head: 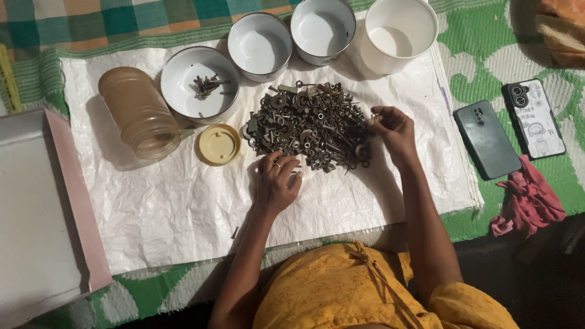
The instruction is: The person empties a plastic jar of mixed metal fasteners onto a white cloth on the floor. They then sort the fasteners by type, placing selected items into separate white bowls arranged nearby.
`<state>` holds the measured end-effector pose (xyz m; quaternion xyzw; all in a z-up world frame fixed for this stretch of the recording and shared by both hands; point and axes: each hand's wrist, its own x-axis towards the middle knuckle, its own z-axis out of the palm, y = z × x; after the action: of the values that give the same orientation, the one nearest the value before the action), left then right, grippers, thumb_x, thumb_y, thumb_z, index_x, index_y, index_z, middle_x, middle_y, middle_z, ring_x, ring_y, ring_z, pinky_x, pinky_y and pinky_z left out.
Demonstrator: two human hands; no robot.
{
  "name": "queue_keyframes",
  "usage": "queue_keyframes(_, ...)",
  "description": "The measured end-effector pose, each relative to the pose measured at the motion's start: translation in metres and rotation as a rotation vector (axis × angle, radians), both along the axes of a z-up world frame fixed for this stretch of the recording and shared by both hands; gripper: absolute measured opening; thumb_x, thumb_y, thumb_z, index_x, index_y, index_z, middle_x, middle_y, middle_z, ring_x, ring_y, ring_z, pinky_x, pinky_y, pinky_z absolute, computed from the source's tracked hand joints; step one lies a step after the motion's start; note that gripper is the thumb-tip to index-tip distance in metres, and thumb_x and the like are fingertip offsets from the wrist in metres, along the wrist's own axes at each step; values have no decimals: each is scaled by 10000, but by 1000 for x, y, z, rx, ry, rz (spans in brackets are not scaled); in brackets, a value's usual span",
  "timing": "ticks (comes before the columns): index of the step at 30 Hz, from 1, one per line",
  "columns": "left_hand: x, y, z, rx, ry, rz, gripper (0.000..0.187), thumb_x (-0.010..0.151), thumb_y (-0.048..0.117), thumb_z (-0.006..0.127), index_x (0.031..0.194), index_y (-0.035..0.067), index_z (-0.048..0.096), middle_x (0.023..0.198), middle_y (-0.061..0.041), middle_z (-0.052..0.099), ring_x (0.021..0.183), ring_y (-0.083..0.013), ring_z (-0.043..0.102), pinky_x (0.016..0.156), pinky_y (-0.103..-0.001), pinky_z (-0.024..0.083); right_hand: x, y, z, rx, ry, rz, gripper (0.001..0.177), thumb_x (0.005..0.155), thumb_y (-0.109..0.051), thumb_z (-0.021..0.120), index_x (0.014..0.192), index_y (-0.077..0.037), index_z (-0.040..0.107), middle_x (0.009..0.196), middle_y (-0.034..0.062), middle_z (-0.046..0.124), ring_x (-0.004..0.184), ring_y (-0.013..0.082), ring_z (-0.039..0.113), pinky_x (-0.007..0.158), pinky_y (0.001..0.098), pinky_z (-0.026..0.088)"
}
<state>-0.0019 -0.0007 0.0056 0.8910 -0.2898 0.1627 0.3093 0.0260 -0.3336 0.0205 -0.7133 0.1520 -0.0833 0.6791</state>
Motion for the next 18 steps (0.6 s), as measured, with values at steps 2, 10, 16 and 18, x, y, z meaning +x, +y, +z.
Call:
queue_keyframes(2,-2,0,-6,-70,7,-1,256,845,143,760,1093,88,728,1140,-64,748,1236,-287,571,1062,-464,403,-6,8,3,-98,69,23,200,893,-53,772,1084,-35,718,941,74,735,825,116,690,768,267,592)
queue_keyframes(10,6,-7,-8,-409,45,36,95,933,69,723,1021,93,698,1081,-41,733,1077,-204,666,1013,-376,510,-7,52,-10,-1011,-114,189,110,978,-111,709,967,-65,808,952,116,764,825,237,666,714,349,575)
queue_keyframes(16,14,-18,-11,-1215,767,238,86,931,129,670,966,53,694,1024,-129,742,979,-202,719,951,-342,617,-6,70,-23,-1220,-185,296,89,864,-99,729,867,-37,793,831,157,699,825,302,582,792,448,536)
queue_keyframes(18,25,-21,-25,-1433,789,-5,169,960,164,666,1045,18,675,1046,-162,730,986,-251,707,969,-391,586,-6,70,-21,-1203,-113,296,95,903,-68,709,847,-19,768,809,167,674,798,305,569,761,451,515)
